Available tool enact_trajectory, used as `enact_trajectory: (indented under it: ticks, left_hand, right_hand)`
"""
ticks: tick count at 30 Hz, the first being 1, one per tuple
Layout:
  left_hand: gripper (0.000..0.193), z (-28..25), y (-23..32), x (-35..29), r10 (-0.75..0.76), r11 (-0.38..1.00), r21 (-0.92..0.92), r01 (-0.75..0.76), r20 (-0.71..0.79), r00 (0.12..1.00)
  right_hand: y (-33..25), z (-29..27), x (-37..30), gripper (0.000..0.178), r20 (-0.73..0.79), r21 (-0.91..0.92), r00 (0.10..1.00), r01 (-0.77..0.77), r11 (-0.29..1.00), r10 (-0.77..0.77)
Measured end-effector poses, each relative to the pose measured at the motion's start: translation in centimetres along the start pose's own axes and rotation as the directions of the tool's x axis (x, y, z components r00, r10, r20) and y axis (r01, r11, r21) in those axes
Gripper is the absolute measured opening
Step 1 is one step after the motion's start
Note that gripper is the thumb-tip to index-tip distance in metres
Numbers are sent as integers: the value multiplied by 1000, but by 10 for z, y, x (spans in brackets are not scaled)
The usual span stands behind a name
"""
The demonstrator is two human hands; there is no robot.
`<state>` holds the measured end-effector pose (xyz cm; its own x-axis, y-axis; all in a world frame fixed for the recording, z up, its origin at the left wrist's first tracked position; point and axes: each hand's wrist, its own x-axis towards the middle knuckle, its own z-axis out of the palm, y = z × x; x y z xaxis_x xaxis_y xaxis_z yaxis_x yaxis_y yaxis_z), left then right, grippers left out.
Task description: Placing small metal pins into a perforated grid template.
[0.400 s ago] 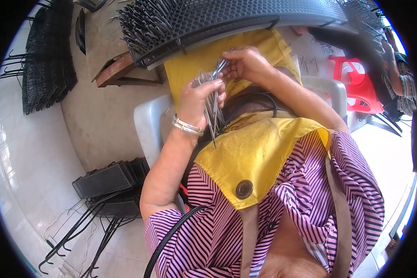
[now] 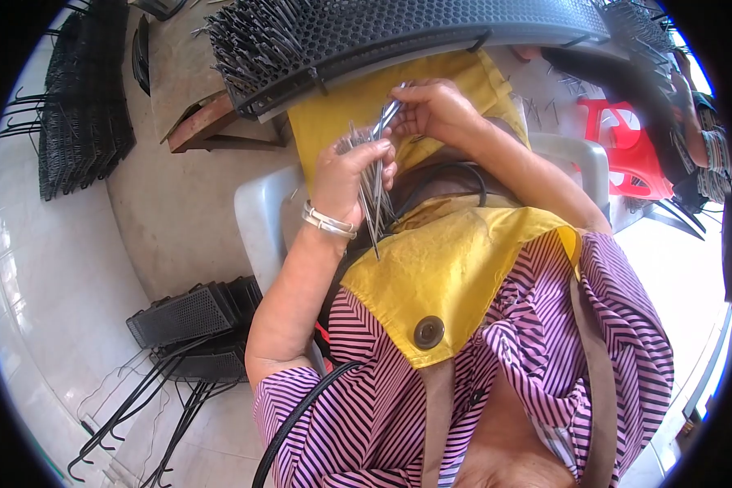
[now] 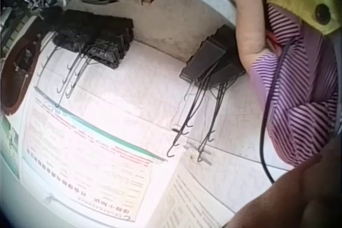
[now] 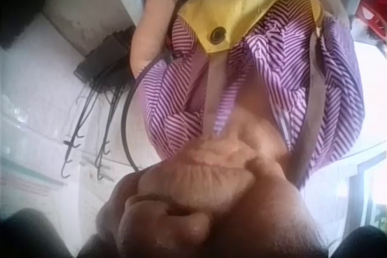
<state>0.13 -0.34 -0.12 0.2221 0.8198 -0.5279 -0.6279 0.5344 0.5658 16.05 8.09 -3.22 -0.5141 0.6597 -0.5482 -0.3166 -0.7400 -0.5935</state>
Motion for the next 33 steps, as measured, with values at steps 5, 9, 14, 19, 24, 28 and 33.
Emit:
enact_trajectory:
  ticks: [5,9,14,19,24,28,33]
  left_hand:
    - [19,2,1,-1,7,1000,1,-7,-1,1000]
    - [22,-2,0,0,23,998,61,-23,6,1000]
    - [24,-2,0,0,36,993,111,-40,39,999]
    - [20,-6,-1,-2,33,997,64,-38,79,996]
    - [19,-1,-2,-2,3,999,48,-7,97,995]
    - [18,0,0,-4,-2,998,65,-4,96,995]
    - [19,2,0,-4,30,995,95,-41,108,994]
  right_hand:
    - [-7,8,-9,11,-13,3,993,116,993,-116]
    - [-15,22,-21,12,-90,-111,961,251,962,-261]
    - [-30,28,-29,12,-109,-281,871,435,856,-478]
    - [-48,30,-32,14,-54,-350,743,612,709,-668]
    - [-76,38,-39,15,-20,-247,622,756,607,-783]
    - [-83,37,-17,14,-25,-311,574,773,552,-818]
    - [-85,46,1,13,64,-432,487,800,416,-871]
